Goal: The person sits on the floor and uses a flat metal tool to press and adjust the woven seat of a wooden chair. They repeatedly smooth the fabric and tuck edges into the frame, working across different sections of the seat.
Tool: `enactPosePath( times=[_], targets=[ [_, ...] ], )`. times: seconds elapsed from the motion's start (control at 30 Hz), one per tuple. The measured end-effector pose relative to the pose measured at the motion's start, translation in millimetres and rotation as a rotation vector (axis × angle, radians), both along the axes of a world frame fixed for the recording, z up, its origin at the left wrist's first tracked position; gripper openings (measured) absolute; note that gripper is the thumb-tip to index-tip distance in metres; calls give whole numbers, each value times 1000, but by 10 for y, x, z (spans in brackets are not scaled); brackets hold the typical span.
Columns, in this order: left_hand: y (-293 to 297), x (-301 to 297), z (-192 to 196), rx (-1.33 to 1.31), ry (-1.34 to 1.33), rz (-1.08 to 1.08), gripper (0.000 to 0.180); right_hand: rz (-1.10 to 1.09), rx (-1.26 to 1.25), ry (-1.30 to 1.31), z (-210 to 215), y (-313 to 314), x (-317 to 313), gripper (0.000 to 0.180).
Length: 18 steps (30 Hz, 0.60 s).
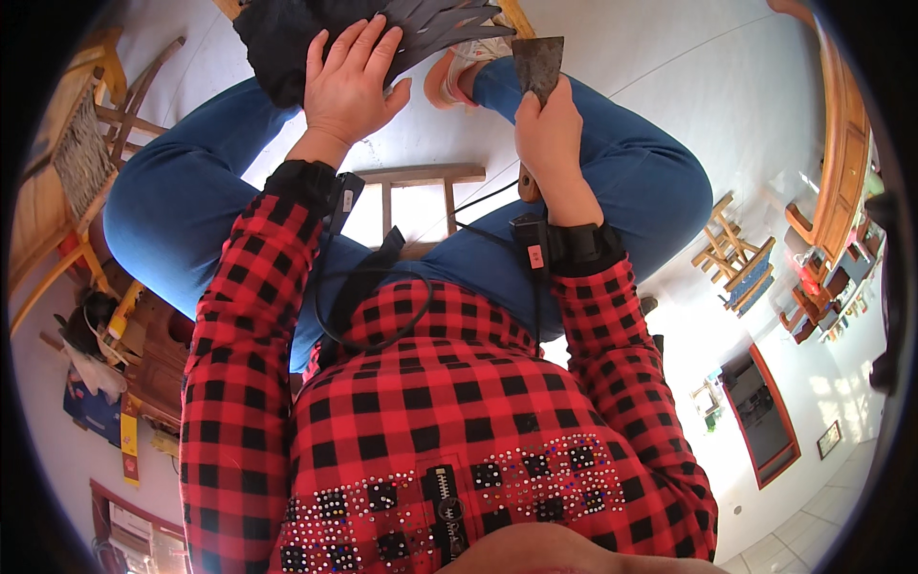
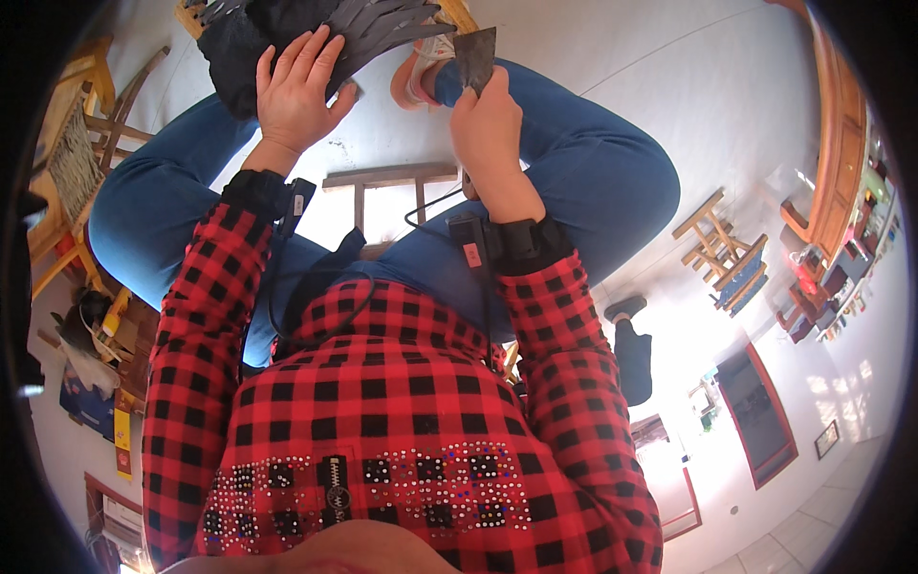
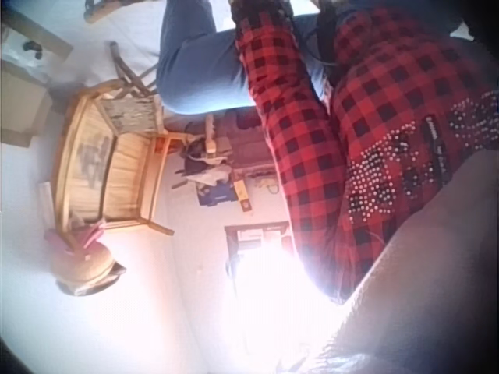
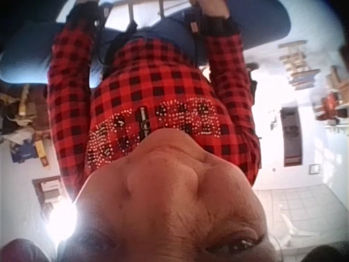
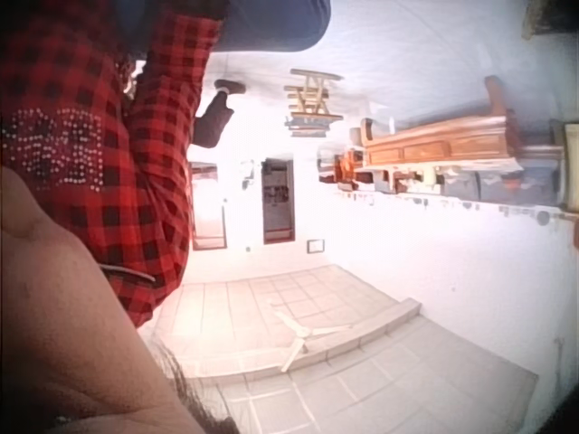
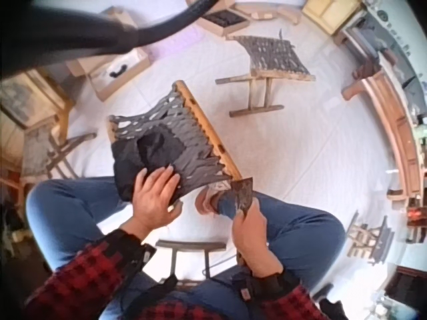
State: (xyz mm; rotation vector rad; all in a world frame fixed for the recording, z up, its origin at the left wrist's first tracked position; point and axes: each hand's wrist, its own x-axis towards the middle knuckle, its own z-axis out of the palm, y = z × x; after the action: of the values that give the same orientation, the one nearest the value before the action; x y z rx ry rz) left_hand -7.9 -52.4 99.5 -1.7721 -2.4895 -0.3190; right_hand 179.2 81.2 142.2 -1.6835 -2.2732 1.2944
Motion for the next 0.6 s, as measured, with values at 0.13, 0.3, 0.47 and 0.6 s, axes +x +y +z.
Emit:
enactPosePath(
  times=[0.13,0.3,0.47,0.6],
  targets=[
    [-8,10,-4,-11,3,2,50,44,24,30,-16,-7,-1,28],
    [-13,8,-18,2,3,-1,50,35,34,16,-18,-4,11,27],
    [-11,5,-25,13,2,-4,51,50,23,27,-3,0,-21,26],
    [-12,8,-14,-1,17,-2,51,56,33,0,8,7,-16,26]
  ],
)
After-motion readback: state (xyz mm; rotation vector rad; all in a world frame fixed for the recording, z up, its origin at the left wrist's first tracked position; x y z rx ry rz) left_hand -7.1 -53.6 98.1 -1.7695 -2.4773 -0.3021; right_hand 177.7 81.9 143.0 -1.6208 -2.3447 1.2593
